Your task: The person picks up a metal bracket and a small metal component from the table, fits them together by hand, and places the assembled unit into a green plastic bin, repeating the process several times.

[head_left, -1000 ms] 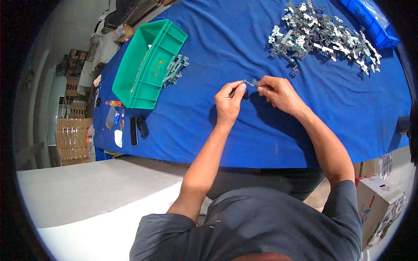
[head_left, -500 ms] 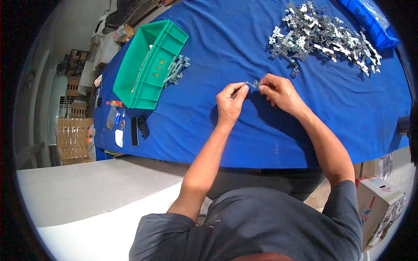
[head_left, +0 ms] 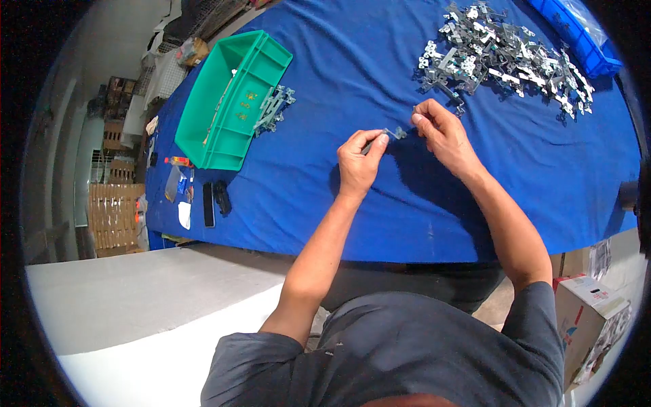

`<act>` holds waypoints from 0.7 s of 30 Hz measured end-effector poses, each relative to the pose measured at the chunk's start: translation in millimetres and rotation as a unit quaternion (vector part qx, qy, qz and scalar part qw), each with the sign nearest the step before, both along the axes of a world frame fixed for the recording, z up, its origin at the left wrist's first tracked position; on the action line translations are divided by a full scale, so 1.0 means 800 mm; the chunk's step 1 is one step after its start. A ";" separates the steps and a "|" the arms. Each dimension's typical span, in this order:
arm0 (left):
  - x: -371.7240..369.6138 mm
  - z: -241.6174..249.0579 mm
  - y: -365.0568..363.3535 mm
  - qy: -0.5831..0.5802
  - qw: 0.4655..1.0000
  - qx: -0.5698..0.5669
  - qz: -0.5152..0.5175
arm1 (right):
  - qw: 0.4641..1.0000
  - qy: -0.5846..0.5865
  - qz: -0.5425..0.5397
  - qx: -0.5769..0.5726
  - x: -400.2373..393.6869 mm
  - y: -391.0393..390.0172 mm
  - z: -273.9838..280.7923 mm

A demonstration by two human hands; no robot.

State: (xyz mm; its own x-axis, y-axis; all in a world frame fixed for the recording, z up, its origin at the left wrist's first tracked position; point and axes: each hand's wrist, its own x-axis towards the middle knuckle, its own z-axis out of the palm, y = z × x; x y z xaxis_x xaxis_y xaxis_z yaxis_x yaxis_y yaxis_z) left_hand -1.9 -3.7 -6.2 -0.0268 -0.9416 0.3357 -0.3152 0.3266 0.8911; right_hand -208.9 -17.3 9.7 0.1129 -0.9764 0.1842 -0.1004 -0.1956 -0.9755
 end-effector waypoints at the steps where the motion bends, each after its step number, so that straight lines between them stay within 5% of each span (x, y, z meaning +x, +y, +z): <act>1: 0.000 0.000 0.001 0.033 0.999 0.027 0.008 | 0.997 -0.029 0.019 0.074 -0.004 0.000 0.005; 5: -0.001 0.005 0.005 0.099 0.990 0.094 0.017 | 0.984 0.043 0.129 0.115 -0.001 0.004 -0.003; 21: -0.002 -0.001 0.001 0.057 0.997 0.047 0.021 | 0.993 0.038 0.100 0.051 0.003 0.008 -0.004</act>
